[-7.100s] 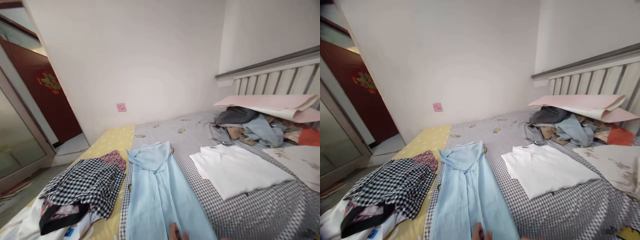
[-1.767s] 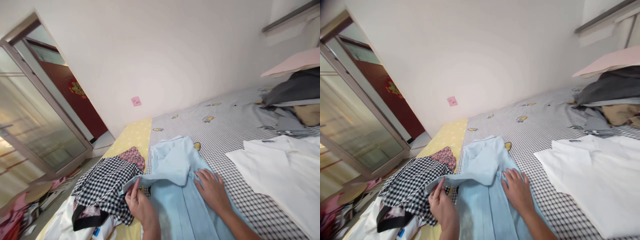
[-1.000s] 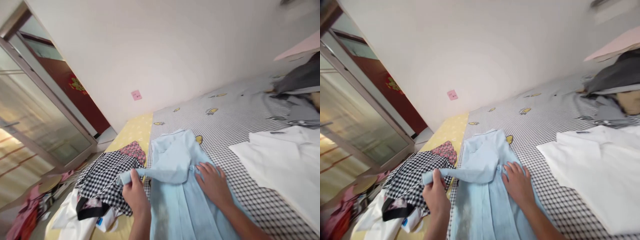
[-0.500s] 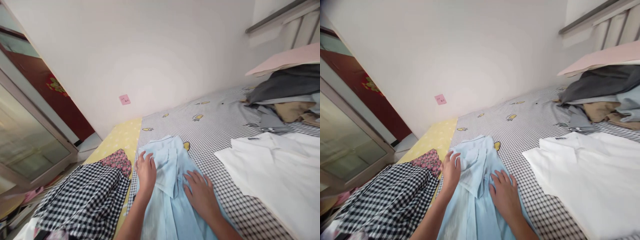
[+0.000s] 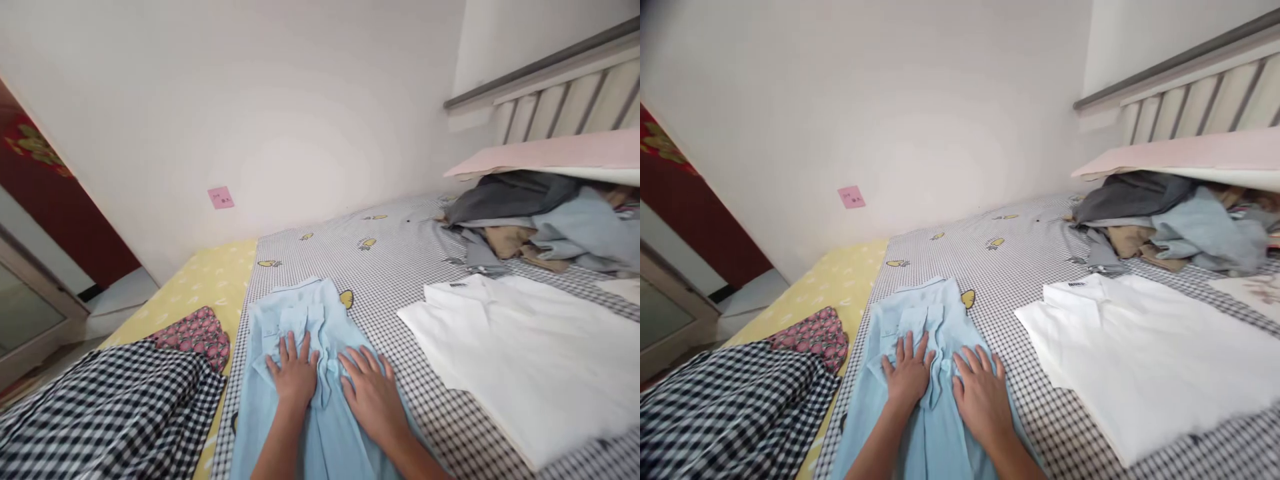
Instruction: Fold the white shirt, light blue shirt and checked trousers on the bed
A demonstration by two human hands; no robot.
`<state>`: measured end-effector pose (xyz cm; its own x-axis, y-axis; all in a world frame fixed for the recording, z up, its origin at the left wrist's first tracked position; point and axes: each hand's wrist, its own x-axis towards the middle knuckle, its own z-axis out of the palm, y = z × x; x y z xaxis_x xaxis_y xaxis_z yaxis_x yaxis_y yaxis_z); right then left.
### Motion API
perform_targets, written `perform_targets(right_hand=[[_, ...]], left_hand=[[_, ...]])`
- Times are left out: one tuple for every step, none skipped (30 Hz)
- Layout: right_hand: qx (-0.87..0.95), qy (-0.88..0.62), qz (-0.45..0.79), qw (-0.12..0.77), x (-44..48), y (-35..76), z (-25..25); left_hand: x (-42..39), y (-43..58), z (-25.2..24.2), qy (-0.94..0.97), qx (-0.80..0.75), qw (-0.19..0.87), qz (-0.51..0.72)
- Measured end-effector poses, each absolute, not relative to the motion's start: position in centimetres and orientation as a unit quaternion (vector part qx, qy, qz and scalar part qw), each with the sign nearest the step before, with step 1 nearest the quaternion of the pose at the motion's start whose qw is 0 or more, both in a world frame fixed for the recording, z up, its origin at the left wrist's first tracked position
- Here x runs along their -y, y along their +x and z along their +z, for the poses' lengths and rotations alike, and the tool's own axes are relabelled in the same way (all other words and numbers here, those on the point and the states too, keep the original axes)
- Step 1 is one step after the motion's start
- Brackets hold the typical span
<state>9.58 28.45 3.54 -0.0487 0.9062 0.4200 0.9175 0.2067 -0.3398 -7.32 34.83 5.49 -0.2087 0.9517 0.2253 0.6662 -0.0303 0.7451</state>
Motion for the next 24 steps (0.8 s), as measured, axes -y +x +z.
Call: perform_targets(right_hand=[[0.722,-0.632,-0.005,0.282,-28.4,9.5,3.7],[0.72,-0.634,-0.001,0.281,-28.3,9.4,3.9],[0.719,-0.637,0.002,0.278,-28.3,9.4,4.1],[0.719,-0.64,0.007,0.272,-28.3,9.3,4.5],[0.72,-0.642,0.018,0.263,-28.4,9.4,4.9],[0.722,-0.643,0.033,0.252,-28.5,9.5,5.4],[0.727,-0.642,0.052,0.24,-28.5,9.8,6.0],[0.732,-0.639,0.071,0.228,-28.4,10.2,6.5],[0.737,-0.634,0.088,0.219,-28.1,10.7,6.9],[0.741,-0.629,0.099,0.215,-27.5,11.2,7.2],[0.742,-0.626,0.105,0.215,-26.4,11.8,7.2],[0.743,-0.624,0.106,0.217,-24.9,12.4,7.0],[0.746,-0.62,0.102,0.219,-22.9,13.0,6.6],[0.752,-0.615,0.095,0.219,-20.5,13.4,6.0],[0.763,-0.603,0.083,0.219,-17.7,13.7,5.4],[0.779,-0.585,0.073,0.213,-14.8,14.0,4.7],[0.794,-0.568,0.072,0.205,-11.8,14.1,4.1],[0.806,-0.553,0.084,0.193,-9.0,14.1,3.8],[0.821,-0.531,0.114,0.176,-6.4,14.1,3.6],[0.839,-0.496,0.158,0.156,-4.3,14.0,3.6],[0.852,-0.46,0.211,0.137,-2.5,14.1,3.9],[0.852,-0.431,0.266,0.13,-1.3,14.4,4.2],[0.837,-0.42,0.321,0.14,-0.4,14.9,4.5],[0.805,-0.431,0.37,0.17,0.0,15.8,4.8]], left_hand=[[-34.5,-7.3,5.8,0.608,-0.672,0.182,0.382],[-34.0,-7.5,6.2,0.619,-0.668,0.182,0.371],[-33.4,-7.8,6.6,0.634,-0.659,0.182,0.36],[-32.5,-8.2,6.9,0.649,-0.65,0.184,0.35],[-31.5,-8.9,7.2,0.661,-0.641,0.187,0.342],[-30.3,-9.6,7.5,0.668,-0.637,0.192,0.335],[-28.9,-10.5,7.8,0.669,-0.636,0.198,0.329],[-27.3,-11.4,8.1,0.668,-0.639,0.204,0.324],[-25.5,-12.3,8.4,0.666,-0.642,0.206,0.318],[-23.5,-13.2,8.7,0.67,-0.642,0.204,0.313],[-21.3,-14.0,9.0,0.678,-0.637,0.194,0.312],[-18.9,-14.6,9.2,0.689,-0.628,0.18,0.314],[-16.4,-15.1,9.2,0.702,-0.614,0.167,0.321],[-13.8,-15.3,9.1,0.713,-0.598,0.161,0.33],[-11.2,-15.3,8.8,0.719,-0.582,0.164,0.342],[-8.6,-15.0,8.4,0.72,-0.57,0.18,0.353],[-6.3,-14.6,7.7,0.716,-0.561,0.205,0.361],[-4.2,-14.1,6.9,0.71,-0.556,0.23,0.365],[-2.3,-13.5,6.0,0.707,-0.553,0.255,0.36],[-0.8,-13.0,5.1,0.712,-0.546,0.278,0.343],[0.4,-12.6,4.4,0.727,-0.532,0.3,0.313],[1.4,-12.4,3.8,0.746,-0.514,0.317,0.28],[2.1,-12.4,3.5,0.763,-0.495,0.331,0.251],[2.6,-12.7,3.3,0.768,-0.484,0.344,0.239]])
